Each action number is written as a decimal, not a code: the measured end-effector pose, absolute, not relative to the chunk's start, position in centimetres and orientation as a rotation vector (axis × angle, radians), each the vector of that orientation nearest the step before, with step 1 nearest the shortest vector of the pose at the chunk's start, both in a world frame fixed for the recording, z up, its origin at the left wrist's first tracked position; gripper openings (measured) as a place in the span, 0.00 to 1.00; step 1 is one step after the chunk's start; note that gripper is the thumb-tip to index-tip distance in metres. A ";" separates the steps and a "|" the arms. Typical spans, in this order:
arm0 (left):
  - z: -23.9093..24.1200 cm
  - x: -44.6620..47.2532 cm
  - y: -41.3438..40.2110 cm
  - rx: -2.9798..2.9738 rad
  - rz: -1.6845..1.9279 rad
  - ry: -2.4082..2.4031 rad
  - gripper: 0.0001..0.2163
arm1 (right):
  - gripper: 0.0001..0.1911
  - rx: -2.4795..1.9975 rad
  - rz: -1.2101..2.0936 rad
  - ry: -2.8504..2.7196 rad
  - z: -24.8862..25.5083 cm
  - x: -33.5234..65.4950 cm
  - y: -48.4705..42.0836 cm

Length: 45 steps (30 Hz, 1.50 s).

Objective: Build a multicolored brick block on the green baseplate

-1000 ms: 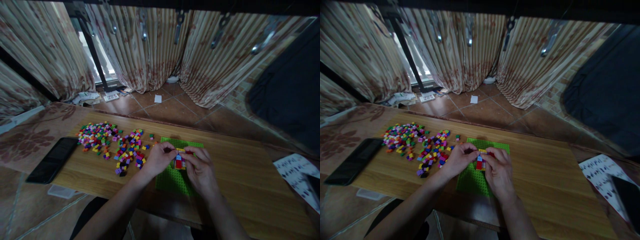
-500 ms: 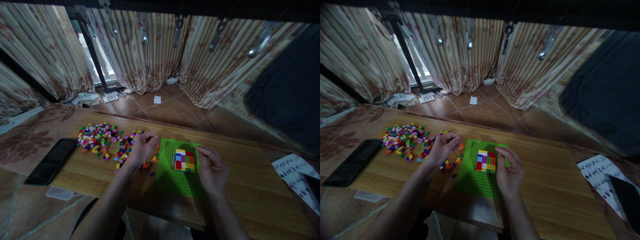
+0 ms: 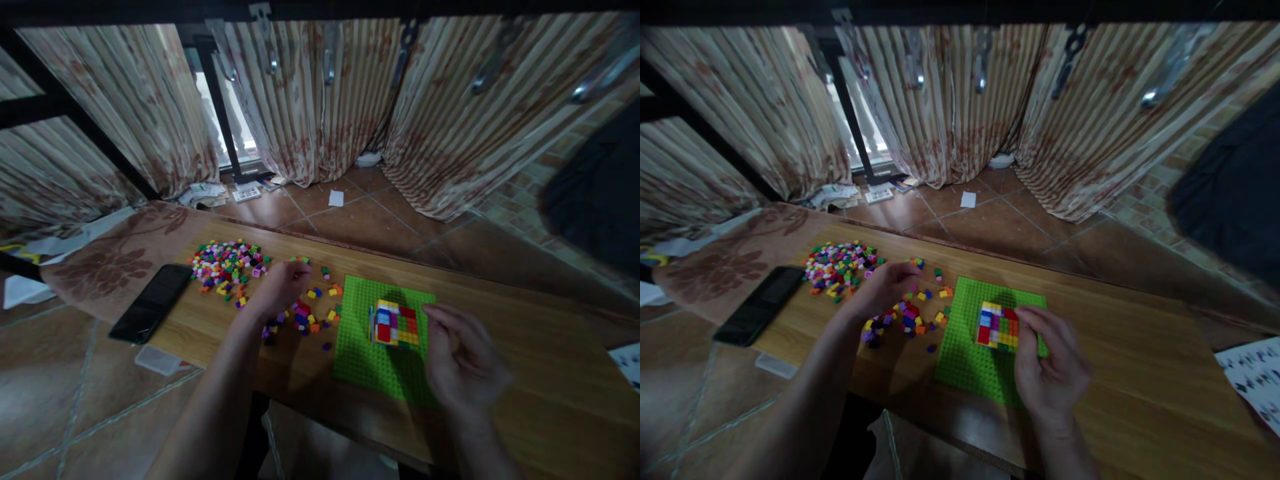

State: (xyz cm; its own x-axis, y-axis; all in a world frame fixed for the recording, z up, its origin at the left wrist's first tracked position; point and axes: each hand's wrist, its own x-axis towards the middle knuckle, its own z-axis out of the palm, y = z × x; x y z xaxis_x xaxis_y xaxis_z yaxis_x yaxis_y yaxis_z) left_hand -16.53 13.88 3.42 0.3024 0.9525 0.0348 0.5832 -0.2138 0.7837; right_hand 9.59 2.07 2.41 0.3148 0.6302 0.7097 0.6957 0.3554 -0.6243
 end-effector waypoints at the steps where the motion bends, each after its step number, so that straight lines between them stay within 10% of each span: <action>1: 3.4 -16.7 14.0 1.900 0.715 1.380 0.11 | 0.12 -1.281 -0.094 -1.465 2.7 9.0 1.7; 22: 4.2 -17.9 14.3 1.667 1.045 1.405 0.11 | 0.09 -1.307 0.268 -1.937 -1.5 -1.9 2.5; 45: 1.4 -6.4 10.4 1.424 0.862 0.891 0.08 | 0.10 -1.610 0.625 -1.355 2.7 9.8 2.8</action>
State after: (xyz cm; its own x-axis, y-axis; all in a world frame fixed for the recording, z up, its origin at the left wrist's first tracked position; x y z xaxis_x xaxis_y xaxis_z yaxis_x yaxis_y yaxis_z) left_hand -6.40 10.43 1.41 0.4349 0.9005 0.0032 0.0331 -0.0196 0.9993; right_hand 9.81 2.75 2.67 0.2682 0.9483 0.1697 0.4864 0.0188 -0.8736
